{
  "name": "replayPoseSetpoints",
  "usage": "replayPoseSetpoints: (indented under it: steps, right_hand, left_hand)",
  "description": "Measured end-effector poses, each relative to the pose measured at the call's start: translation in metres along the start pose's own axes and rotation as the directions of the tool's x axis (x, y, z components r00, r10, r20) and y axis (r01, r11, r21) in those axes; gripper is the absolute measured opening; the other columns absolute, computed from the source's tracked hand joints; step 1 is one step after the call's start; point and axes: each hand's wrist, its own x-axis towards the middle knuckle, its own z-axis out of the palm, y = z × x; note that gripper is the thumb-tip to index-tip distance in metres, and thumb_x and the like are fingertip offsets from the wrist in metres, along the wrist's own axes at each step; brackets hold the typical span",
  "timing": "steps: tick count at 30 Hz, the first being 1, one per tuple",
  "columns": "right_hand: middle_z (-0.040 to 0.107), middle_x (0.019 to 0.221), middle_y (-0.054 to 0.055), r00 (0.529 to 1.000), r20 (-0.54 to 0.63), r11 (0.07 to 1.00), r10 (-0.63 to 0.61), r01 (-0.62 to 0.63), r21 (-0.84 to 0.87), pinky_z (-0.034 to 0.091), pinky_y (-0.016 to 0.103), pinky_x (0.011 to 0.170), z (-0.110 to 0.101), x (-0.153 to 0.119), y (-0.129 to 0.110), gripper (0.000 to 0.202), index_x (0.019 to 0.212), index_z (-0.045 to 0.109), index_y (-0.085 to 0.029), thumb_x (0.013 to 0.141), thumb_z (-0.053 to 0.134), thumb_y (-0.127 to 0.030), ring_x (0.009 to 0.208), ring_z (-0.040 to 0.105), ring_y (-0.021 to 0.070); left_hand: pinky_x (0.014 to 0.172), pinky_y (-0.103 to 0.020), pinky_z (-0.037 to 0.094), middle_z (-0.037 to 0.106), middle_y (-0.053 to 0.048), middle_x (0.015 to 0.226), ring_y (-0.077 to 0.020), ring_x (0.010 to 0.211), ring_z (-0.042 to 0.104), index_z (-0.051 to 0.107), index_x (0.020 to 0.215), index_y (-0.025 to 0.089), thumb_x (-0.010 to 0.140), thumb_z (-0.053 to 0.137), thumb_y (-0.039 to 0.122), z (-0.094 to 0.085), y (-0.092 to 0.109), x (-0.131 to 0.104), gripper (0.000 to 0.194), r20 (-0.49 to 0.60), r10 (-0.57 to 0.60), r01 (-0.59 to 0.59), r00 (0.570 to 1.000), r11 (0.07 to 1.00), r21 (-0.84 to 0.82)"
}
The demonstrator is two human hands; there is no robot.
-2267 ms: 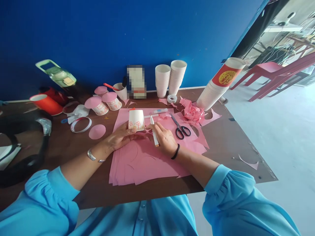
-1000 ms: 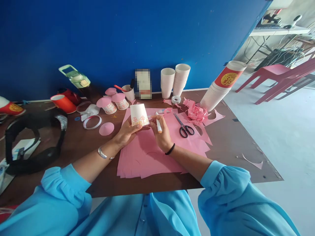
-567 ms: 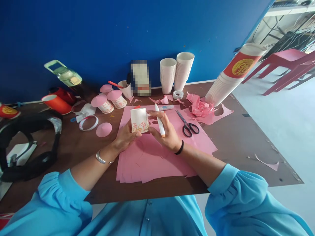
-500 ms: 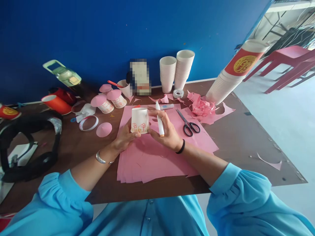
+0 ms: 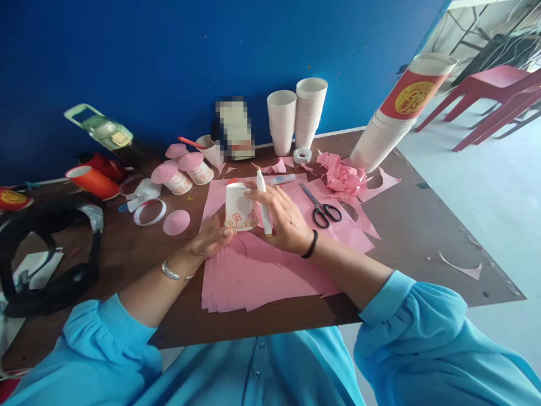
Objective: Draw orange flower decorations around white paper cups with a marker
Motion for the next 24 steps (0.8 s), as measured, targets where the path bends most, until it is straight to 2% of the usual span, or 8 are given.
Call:
replayPoseSetpoints:
  steps: [2, 5, 10, 14, 16, 19, 21, 24]
  right_hand:
    - [0.062, 0.157, 0.017, 0.998, 0.024, 0.996, -0.055, 0.056, -0.07, 0.056, 0.058, 0.112, -0.001, 0.0, 0.001, 0.072, 0.155, 0.039, -0.031, 0.096, 0.079, -0.037, 0.141, 0.064, 0.0362]
    - [0.061, 0.158, 0.017, 0.997, 0.054, 0.996, -0.054, 0.058, -0.063, 0.057, 0.059, 0.111, 0.0, 0.0, 0.001, 0.074, 0.158, 0.036, -0.032, 0.097, 0.078, -0.04, 0.142, 0.063, 0.0368]
    - [0.056, 0.161, 0.016, 0.999, -0.015, 0.995, 0.05, -0.049, 0.085, 0.055, 0.06, 0.117, 0.003, -0.002, 0.0, 0.077, 0.156, 0.036, -0.034, 0.095, 0.081, -0.046, 0.149, 0.057, 0.036]
    - [0.063, 0.148, 0.015, 0.969, -0.113, 0.965, 0.222, -0.202, 0.167, 0.064, 0.054, 0.104, 0.009, -0.007, 0.003, 0.066, 0.146, 0.046, -0.032, 0.093, 0.084, -0.043, 0.131, 0.07, 0.0325]
    - [0.071, 0.131, 0.01, 0.932, -0.119, 0.921, 0.342, -0.307, 0.239, 0.068, 0.047, 0.091, 0.012, -0.01, 0.002, 0.052, 0.135, 0.052, -0.03, 0.095, 0.082, -0.044, 0.107, 0.078, 0.0265]
    - [0.077, 0.093, -0.002, 0.853, -0.011, 0.796, 0.522, -0.483, 0.365, 0.063, 0.036, 0.068, 0.014, -0.014, -0.003, 0.021, 0.116, 0.055, -0.029, 0.108, 0.061, -0.048, 0.068, 0.076, 0.0171]
    - [0.078, 0.089, -0.003, 0.838, 0.007, 0.772, 0.545, -0.505, 0.385, 0.061, 0.033, 0.066, 0.014, -0.016, -0.009, 0.022, 0.107, 0.056, -0.029, 0.111, 0.055, -0.05, 0.064, 0.076, 0.0156]
    - [0.08, 0.104, 0.001, 0.879, 0.053, 0.793, 0.475, -0.453, 0.407, 0.063, 0.035, 0.07, 0.016, -0.018, -0.018, 0.023, 0.11, 0.06, -0.029, 0.112, 0.052, -0.05, 0.071, 0.079, 0.017]
  left_hand:
    - [0.108, -0.049, 0.057, 0.066, -0.008, 0.147, -0.0329, 0.131, 0.066, 0.062, 0.146, 0.035, 0.076, 0.096, 0.043, 0.0, 0.001, 0.001, 0.078, -0.062, 0.022, -0.017, 0.998, 0.997, 0.075]
    - [0.1, -0.048, 0.061, 0.072, -0.008, 0.133, -0.0298, 0.115, 0.072, 0.063, 0.141, 0.031, 0.073, 0.098, 0.035, 0.001, 0.003, -0.001, 0.076, -0.122, -0.026, 0.041, 0.992, 0.992, 0.123]
    - [0.109, -0.057, 0.057, 0.08, -0.015, 0.121, -0.0371, 0.117, 0.076, 0.07, 0.128, 0.021, 0.078, 0.093, 0.049, 0.005, 0.005, -0.004, 0.061, -0.03, -0.099, 0.095, 0.995, 0.991, -0.096]
    - [0.107, -0.055, 0.06, 0.08, -0.014, 0.116, -0.0341, 0.108, 0.079, 0.074, 0.118, 0.017, 0.074, 0.093, 0.063, 0.011, 0.011, 0.001, 0.066, -0.156, -0.064, 0.026, 0.986, 0.971, -0.239]
    - [0.105, -0.05, 0.062, 0.08, -0.011, 0.11, -0.0288, 0.101, 0.079, 0.075, 0.115, 0.016, 0.075, 0.088, 0.071, 0.014, 0.016, 0.006, 0.069, -0.267, -0.081, -0.009, 0.96, 0.947, -0.322]
    - [0.103, -0.041, 0.064, 0.079, -0.007, 0.106, -0.0213, 0.097, 0.077, 0.075, 0.114, 0.018, 0.088, 0.078, 0.069, 0.015, 0.025, 0.017, 0.057, -0.432, -0.11, -0.084, 0.895, 0.91, -0.406]
    - [0.101, -0.038, 0.065, 0.077, -0.006, 0.099, -0.0207, 0.097, 0.077, 0.074, 0.105, 0.017, 0.096, 0.07, 0.065, 0.015, 0.032, 0.027, 0.049, -0.537, -0.108, -0.144, 0.837, 0.903, -0.406]
    - [0.104, -0.041, 0.066, 0.074, -0.007, 0.101, -0.026, 0.116, 0.074, 0.071, 0.102, 0.019, 0.1, 0.068, 0.059, 0.016, 0.047, 0.047, 0.04, -0.635, -0.07, -0.238, 0.769, 0.891, -0.386]
